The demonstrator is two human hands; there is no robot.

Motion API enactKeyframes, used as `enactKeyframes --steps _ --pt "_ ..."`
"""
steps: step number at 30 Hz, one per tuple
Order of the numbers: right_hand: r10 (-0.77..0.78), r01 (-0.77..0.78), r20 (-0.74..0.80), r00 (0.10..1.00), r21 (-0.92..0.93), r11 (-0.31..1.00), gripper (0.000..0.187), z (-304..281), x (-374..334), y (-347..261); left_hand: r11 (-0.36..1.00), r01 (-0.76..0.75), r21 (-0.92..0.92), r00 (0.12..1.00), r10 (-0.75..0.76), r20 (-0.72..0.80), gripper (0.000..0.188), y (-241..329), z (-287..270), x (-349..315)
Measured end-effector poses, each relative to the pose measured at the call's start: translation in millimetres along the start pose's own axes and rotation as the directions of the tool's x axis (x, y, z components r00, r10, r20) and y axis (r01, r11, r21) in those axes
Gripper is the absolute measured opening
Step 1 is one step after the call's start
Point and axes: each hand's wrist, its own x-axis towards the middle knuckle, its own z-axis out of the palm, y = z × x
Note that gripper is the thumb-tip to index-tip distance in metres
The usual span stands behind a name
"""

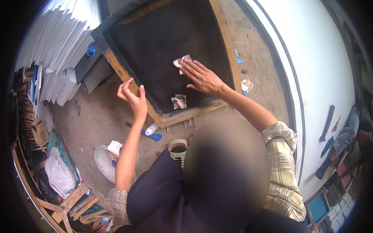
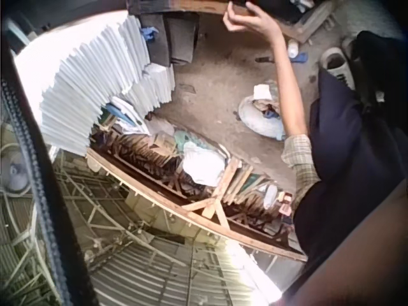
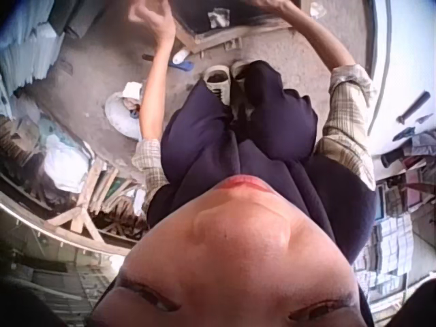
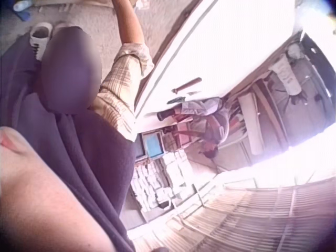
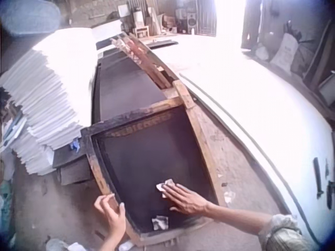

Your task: The person sits on the floor and wipes a black rectangular surface inside a wooden frame using a small white cloth. They repeatedly apply a liquid from a small bottle onto the cloth and wipe the surface in circular and back-and-forth motions. The person also briefly handles a wooden frame piece and a blue tool before resuming the wiping task.

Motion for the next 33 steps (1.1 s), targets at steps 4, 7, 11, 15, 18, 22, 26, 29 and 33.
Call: enactKeyframes --steps 4,7,11,15,18,22,26,29,33 --pt "0.298 -0.343 -0.235 0.925 -0.184 0.921 0.073 -21 20 26 0.999 -0.035 0.011 0.995 0.035 -0.094 0.038 -9 15 0" --pt "0.045 -0.028 -0.200 0.979 0.087 0.996 0.063 -3 24 7 0.998 -0.039 0.056 0.994 0.045 -0.104 0.037 -11 25 0" --pt "0.218 -0.284 -0.321 0.922 -0.177 0.942 0.050 -29 45 29 0.999 -0.039 0.027 0.990 0.042 -0.133 0.036 -12 23 2" --pt "0.235 -0.229 -0.208 0.949 0.055 0.972 0.050 -25 58 10 0.999 -0.031 0.041 0.991 0.036 -0.132 0.037 -14 22 -3" --pt "0.105 -0.140 -0.224 0.969 -0.148 0.979 0.045 -29 58 27 0.999 -0.032 0.026 0.990 0.035 -0.133 0.037 -15 24 -2" --pt "0.149 -0.132 -0.243 0.958 0.085 0.988 0.052 -13 49 12 0.999 -0.039 0.032 0.988 0.043 -0.146 0.037 -13 26 -2" --pt "0.128 -0.124 -0.106 0.986 0.046 0.991 0.054 -19 16 18 0.996 -0.046 0.075 0.985 0.058 -0.161 0.035 -16 22 -3" --pt "0.373 -0.376 -0.231 0.899 0.029 0.926 0.047 -4 -7 0 0.999 -0.030 0.026 0.988 0.034 -0.149 0.036 -10 26 -2" --pt "0.205 -0.202 -0.133 0.970 0.029 0.979 0.048 -24 -6 14 0.995 -0.054 0.081 0.986 0.065 -0.150 0.036 -12 25 -4"
